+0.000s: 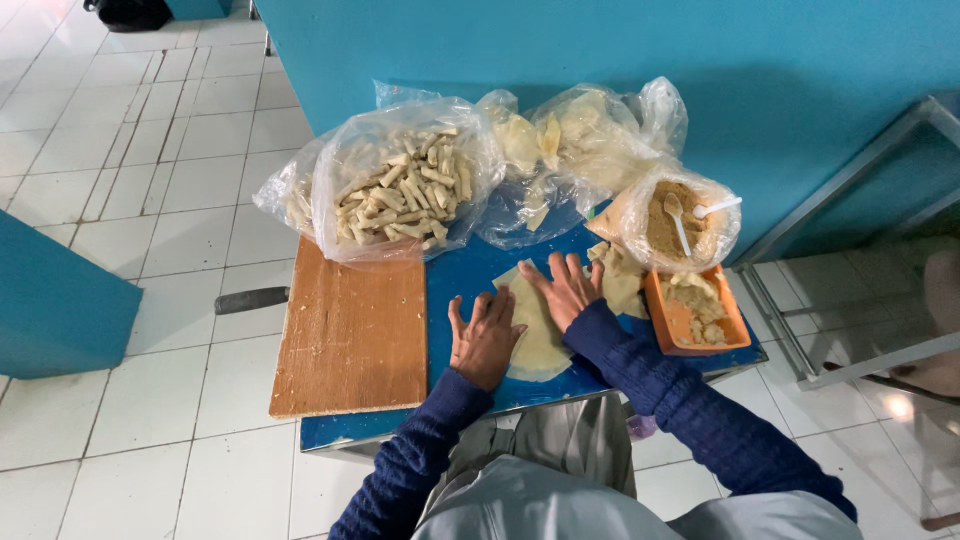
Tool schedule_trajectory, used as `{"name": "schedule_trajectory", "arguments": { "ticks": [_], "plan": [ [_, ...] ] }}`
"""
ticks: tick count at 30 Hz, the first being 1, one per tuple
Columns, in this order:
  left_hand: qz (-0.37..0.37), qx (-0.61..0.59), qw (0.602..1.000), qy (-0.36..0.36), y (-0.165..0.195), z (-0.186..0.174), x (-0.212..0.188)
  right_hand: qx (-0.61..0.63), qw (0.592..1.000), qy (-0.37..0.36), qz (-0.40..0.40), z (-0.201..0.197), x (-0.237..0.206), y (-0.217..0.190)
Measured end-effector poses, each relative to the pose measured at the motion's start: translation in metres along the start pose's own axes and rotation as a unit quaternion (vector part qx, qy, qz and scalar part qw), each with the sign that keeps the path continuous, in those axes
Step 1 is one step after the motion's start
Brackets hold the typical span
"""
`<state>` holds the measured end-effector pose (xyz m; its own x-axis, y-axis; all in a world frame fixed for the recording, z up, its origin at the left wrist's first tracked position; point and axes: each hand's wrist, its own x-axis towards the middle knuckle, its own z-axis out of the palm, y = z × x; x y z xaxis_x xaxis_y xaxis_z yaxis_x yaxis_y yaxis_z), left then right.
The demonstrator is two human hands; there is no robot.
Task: The person folds thin square dough wrappers into triangular pieces by hand, pressing each fold flat and stacking the finished triangles on the table. They occasionally scoop a powdery substance from a plastic bag with a spoon and continue folding more wrappers from a pile.
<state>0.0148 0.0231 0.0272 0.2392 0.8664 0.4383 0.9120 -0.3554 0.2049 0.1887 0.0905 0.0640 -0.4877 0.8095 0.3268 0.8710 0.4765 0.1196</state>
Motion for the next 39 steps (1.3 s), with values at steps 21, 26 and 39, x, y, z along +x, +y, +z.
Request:
{"name": "schedule_trajectory", "arguments": {
  "ticks": [21, 26, 39],
  "plan": [
    [-0.003, 0.011, 1.000, 0.025, -0.001, -0.003, 0.003, 0.098, 0.976, 0.154, 0.121, -0.070, -0.027, 0.143],
    [-0.008, 0.000, 1.000, 0.020, -0.001, -0.002, 0.003, -0.015, 0.977, 0.075, 0.199, -0.067, -0.023, 0.164],
    [-0.015, -0.017, 1.000, 0.012, -0.004, -0.001, 0.001, -0.182, 0.965, 0.077, 0.175, -0.046, 0.013, 0.157]
  ]
}}
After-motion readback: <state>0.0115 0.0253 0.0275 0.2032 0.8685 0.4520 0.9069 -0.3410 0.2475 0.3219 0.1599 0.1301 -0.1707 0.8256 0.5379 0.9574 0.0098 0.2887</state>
